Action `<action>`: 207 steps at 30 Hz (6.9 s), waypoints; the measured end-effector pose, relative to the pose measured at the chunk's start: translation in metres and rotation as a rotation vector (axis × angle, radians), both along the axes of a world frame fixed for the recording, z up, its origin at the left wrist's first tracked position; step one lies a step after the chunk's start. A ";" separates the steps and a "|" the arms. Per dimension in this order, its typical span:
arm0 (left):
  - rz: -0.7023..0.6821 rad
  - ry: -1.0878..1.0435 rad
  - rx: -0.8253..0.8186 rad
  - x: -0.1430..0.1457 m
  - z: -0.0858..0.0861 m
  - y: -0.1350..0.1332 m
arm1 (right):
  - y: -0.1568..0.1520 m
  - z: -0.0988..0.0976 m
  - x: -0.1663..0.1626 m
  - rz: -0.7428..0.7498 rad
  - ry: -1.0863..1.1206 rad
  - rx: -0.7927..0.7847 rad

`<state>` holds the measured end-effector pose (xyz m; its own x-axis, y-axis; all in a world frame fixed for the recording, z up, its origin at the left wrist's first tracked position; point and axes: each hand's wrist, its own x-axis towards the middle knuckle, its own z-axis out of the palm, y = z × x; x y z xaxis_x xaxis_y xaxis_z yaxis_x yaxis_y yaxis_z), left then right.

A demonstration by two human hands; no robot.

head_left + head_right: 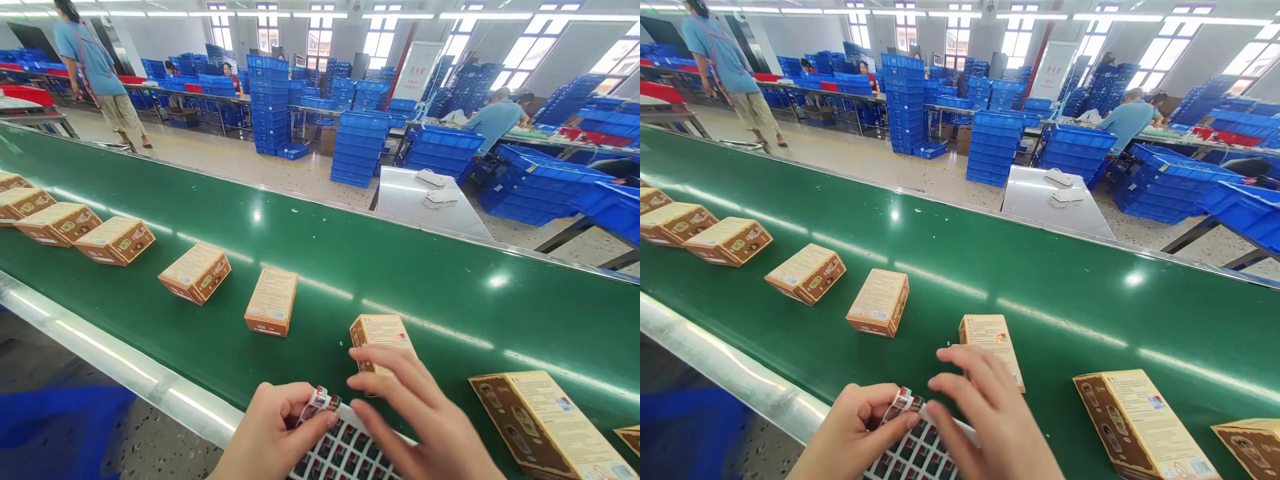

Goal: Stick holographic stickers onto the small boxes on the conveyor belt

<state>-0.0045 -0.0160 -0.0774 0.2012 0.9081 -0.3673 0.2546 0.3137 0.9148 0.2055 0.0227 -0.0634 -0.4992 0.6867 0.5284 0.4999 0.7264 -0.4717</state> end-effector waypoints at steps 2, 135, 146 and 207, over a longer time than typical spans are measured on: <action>0.022 -0.015 0.032 0.002 -0.001 0.000 | -0.007 -0.003 -0.013 -0.004 0.002 0.101; 0.246 -0.116 0.049 -0.011 -0.010 0.012 | 0.006 0.010 0.038 -0.122 0.223 -0.761; 0.065 0.096 0.299 -0.023 0.032 0.019 | -0.006 0.005 0.022 -0.074 0.412 -0.929; -0.419 0.522 0.653 -0.002 0.024 0.020 | 0.024 -0.005 0.036 -0.203 0.436 -0.677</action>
<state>-0.0067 0.0040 -0.0536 0.5119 0.8573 0.0538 0.6590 -0.4321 0.6157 0.2414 0.0469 -0.0687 -0.1778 0.9803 0.0856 0.2616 0.1310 -0.9563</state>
